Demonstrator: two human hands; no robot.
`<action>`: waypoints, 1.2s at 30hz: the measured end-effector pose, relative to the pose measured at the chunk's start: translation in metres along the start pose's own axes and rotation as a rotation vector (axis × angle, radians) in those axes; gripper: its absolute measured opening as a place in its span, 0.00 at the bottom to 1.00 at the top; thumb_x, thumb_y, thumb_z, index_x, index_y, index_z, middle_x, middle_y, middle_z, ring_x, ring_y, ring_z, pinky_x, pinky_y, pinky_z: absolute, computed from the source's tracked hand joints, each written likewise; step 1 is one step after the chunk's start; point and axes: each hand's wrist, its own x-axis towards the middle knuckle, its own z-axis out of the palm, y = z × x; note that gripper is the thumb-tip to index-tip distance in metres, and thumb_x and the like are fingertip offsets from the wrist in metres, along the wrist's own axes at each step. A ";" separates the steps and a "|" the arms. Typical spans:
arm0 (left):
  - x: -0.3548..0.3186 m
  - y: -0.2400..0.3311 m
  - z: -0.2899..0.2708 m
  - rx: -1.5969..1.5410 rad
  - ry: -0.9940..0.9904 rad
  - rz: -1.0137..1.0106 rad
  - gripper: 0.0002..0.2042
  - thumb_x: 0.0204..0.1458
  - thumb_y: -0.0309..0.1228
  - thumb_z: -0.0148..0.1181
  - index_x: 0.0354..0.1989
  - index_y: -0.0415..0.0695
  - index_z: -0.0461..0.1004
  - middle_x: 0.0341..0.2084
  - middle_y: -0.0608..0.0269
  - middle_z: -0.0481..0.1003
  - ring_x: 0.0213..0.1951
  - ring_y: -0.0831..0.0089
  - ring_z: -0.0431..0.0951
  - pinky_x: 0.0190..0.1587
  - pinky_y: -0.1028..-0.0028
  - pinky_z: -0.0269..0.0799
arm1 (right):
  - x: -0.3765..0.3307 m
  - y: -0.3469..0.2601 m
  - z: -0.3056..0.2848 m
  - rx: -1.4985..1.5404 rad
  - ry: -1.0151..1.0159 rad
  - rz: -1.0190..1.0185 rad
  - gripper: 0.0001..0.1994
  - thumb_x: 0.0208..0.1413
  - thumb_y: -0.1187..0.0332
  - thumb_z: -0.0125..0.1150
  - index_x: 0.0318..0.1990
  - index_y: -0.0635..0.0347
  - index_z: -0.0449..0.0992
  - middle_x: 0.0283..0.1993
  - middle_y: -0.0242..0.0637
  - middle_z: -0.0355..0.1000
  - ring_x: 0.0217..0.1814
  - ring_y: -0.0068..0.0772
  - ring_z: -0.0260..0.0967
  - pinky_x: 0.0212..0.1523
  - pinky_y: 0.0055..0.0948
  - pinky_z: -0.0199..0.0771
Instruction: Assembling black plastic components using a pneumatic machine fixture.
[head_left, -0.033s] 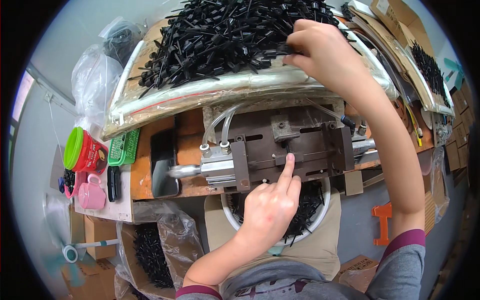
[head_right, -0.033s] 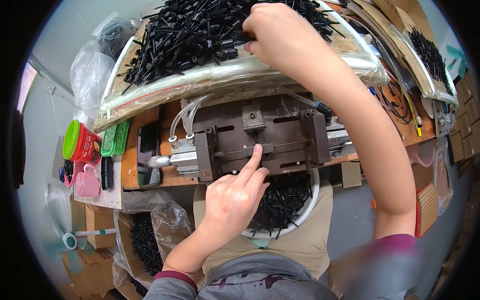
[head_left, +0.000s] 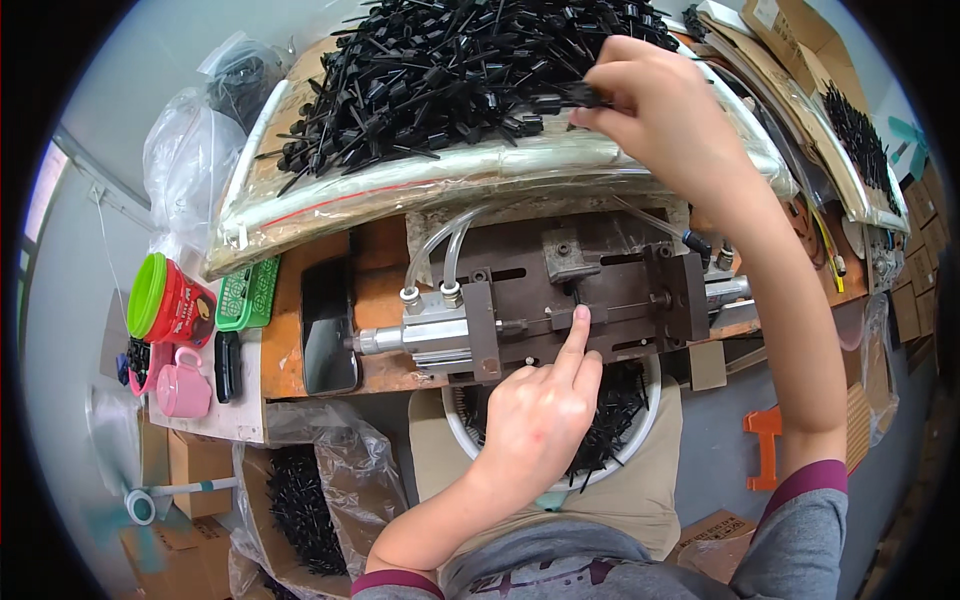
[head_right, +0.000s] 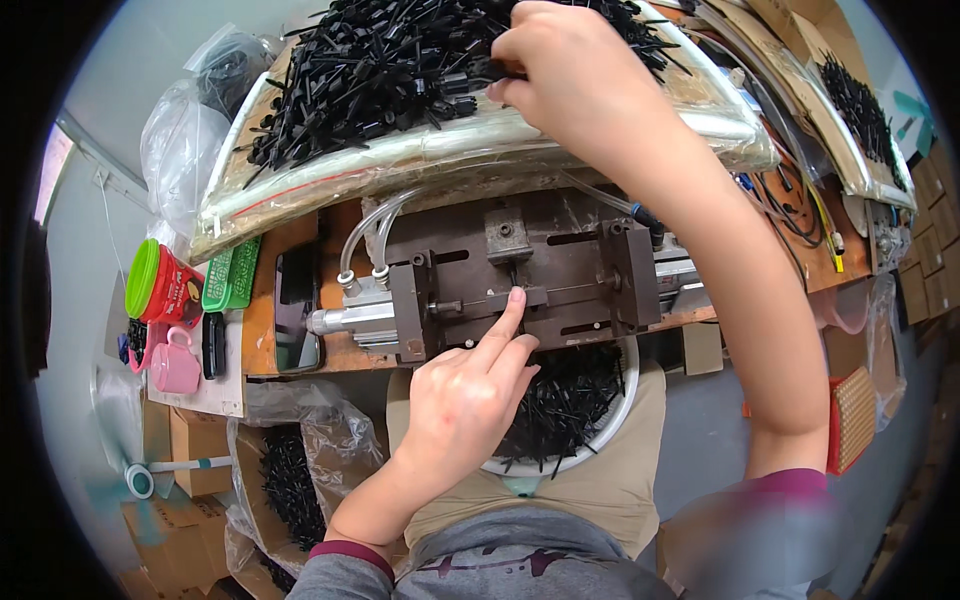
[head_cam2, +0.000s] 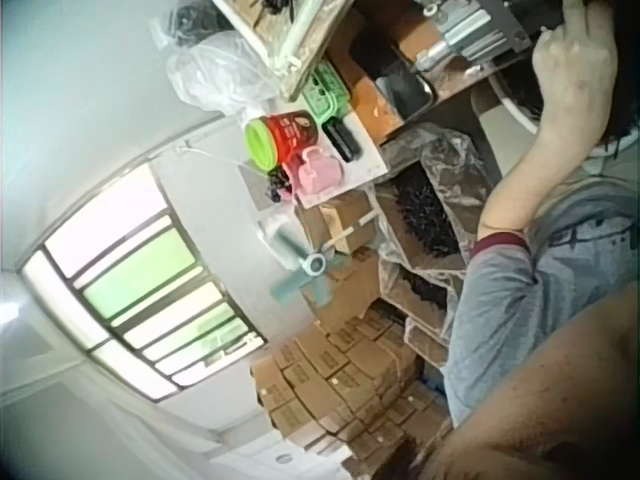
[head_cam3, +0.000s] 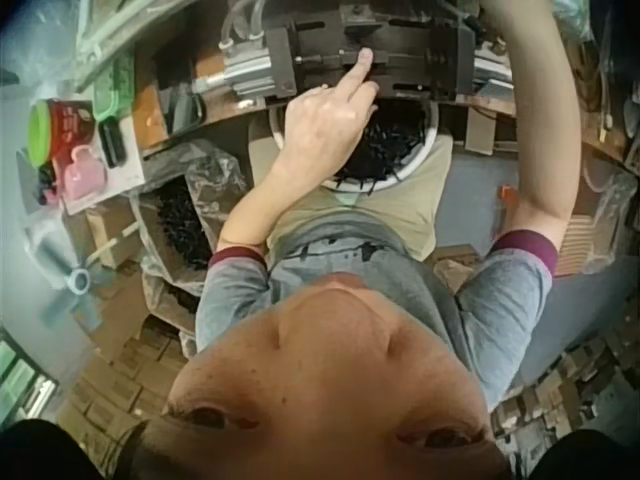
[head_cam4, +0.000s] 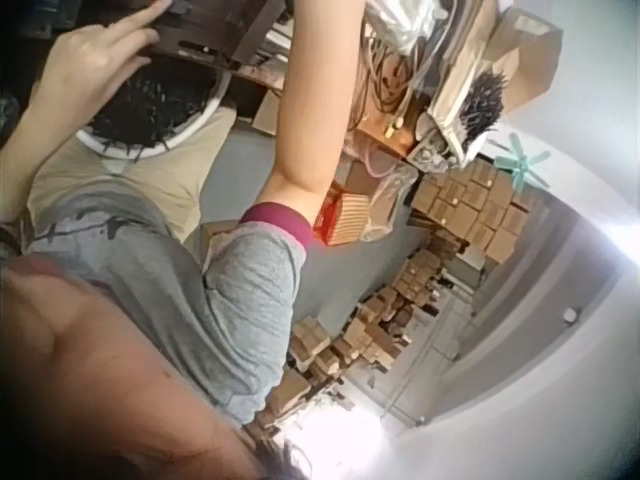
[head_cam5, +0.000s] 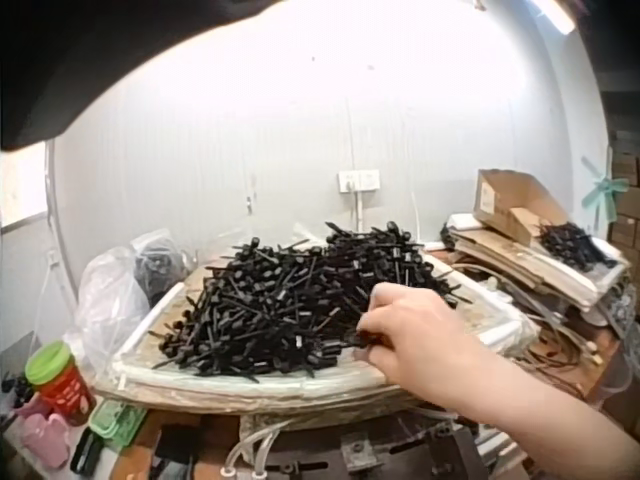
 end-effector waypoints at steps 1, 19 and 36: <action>0.000 0.000 -0.004 -0.141 0.036 -0.037 0.16 0.45 0.27 0.73 0.43 0.40 0.79 0.55 0.48 0.78 0.26 0.69 0.83 0.32 0.74 0.79 | -0.009 -0.009 -0.006 0.079 0.070 0.021 0.03 0.47 0.79 0.65 0.31 0.66 0.81 0.36 0.43 0.76 0.38 0.43 0.78 0.38 0.39 0.78; -0.015 0.008 -0.009 -0.338 0.157 -0.092 0.13 0.45 0.23 0.73 0.41 0.37 0.81 0.50 0.51 0.79 0.32 0.67 0.83 0.36 0.73 0.80 | -0.153 -0.057 -0.010 0.348 0.096 0.149 0.19 0.47 0.84 0.68 0.50 0.64 0.81 0.47 0.43 0.76 0.46 0.39 0.77 0.42 0.30 0.78; -0.007 -0.011 0.038 -0.162 0.262 0.098 0.16 0.45 0.26 0.73 0.44 0.43 0.82 0.43 0.62 0.81 0.37 0.66 0.80 0.37 0.71 0.75 | -0.188 -0.057 -0.010 0.695 0.141 0.313 0.23 0.50 0.75 0.68 0.55 0.74 0.74 0.59 0.55 0.73 0.60 0.45 0.73 0.61 0.37 0.70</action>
